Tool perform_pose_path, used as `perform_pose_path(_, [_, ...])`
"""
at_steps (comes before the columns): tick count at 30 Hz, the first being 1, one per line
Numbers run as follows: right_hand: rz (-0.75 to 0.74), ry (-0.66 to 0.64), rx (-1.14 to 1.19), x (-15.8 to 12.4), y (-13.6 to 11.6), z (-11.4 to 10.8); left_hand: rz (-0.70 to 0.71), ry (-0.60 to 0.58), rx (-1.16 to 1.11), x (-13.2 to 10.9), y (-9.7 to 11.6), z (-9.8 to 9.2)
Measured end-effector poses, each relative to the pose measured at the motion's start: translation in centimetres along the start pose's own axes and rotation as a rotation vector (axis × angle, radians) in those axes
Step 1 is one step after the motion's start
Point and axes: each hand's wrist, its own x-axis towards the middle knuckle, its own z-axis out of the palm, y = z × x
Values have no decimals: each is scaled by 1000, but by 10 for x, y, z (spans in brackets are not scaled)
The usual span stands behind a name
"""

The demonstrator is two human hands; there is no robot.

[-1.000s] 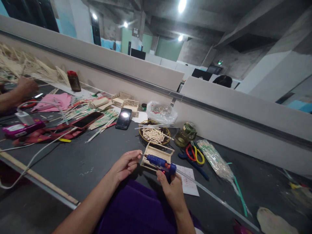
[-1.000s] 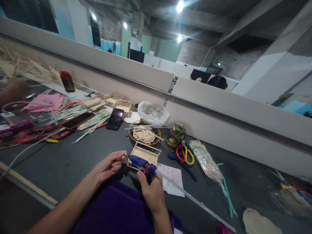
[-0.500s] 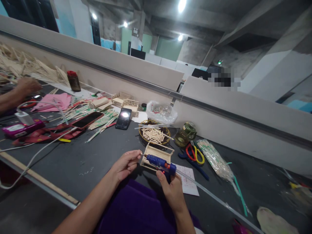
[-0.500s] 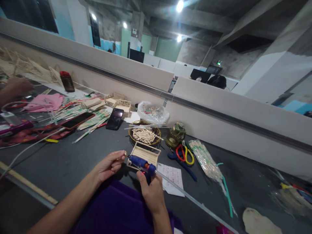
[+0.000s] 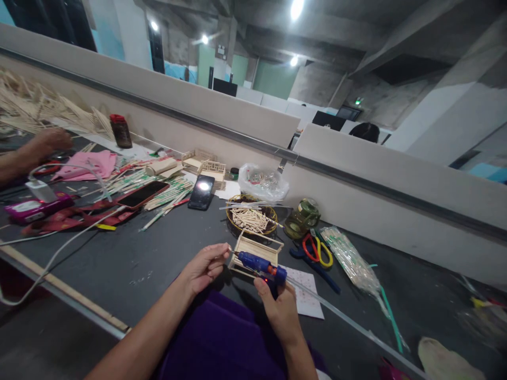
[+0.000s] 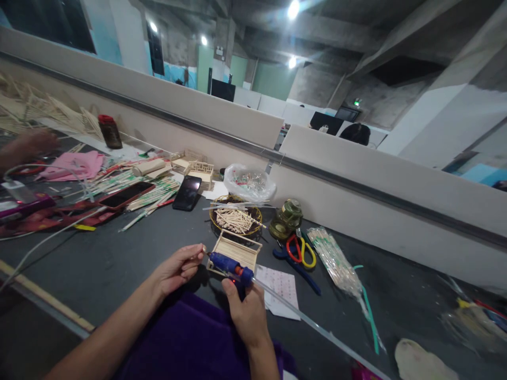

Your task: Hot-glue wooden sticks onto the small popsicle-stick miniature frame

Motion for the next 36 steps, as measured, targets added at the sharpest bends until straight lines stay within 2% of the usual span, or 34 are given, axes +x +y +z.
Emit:
perform_pose_path(13, [-35,10,25,1,-3,-1,3,-8,-1,-1,1,1])
perform_pose_path(22, [-1,-8,22,-1,-2,-1,12,12,17,0,0,0])
perform_pose_path(36, [-17,50,17,0,-2,-1,10,-1,11,-1,1,2])
